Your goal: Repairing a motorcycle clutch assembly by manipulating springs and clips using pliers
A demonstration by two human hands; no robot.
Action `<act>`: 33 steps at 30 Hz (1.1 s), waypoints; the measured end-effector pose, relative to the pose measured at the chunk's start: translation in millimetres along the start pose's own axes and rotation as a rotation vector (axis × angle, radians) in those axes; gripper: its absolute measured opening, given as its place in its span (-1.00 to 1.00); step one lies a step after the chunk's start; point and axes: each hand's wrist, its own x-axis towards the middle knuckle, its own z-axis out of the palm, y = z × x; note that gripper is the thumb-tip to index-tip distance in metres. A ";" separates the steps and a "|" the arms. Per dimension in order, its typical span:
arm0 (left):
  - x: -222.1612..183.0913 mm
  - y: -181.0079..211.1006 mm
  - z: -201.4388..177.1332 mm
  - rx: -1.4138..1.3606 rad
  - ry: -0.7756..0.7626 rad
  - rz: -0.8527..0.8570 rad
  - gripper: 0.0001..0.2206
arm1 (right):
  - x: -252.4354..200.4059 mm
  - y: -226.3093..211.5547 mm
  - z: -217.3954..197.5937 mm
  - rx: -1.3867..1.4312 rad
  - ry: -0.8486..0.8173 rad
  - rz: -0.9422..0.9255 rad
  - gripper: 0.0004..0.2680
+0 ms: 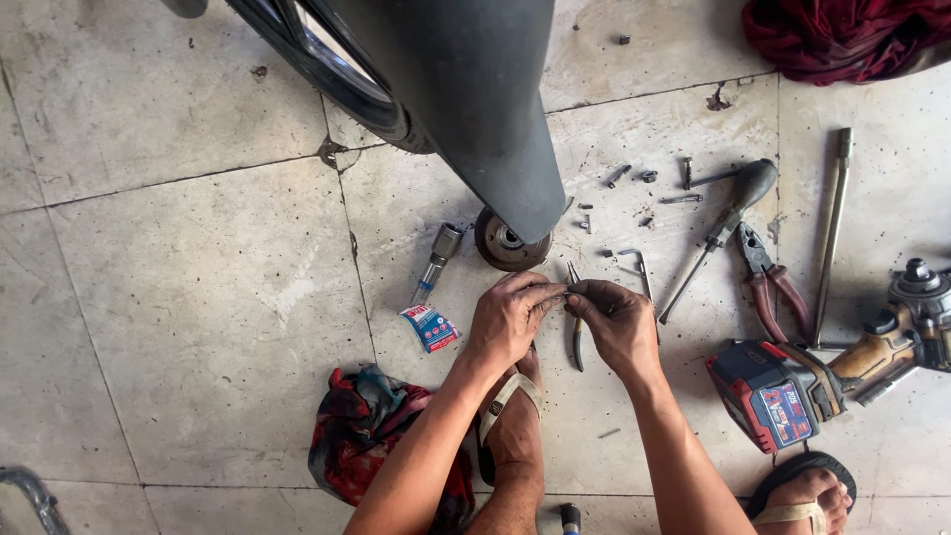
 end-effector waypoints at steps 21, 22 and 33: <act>17.7 -42.8 -40.6 0.194 0.097 0.047 -0.81 | 45.5 -22.7 41.6 -0.157 -0.080 -0.117 -0.90; 17.7 -46.2 -40.9 0.192 0.095 0.047 -0.81 | 49.1 -14.4 45.1 -0.157 -0.080 -0.116 -0.90; 26.1 -40.6 -36.7 0.267 0.194 -0.259 -0.10 | 59.6 -15.0 69.3 -0.284 0.249 -0.304 -0.91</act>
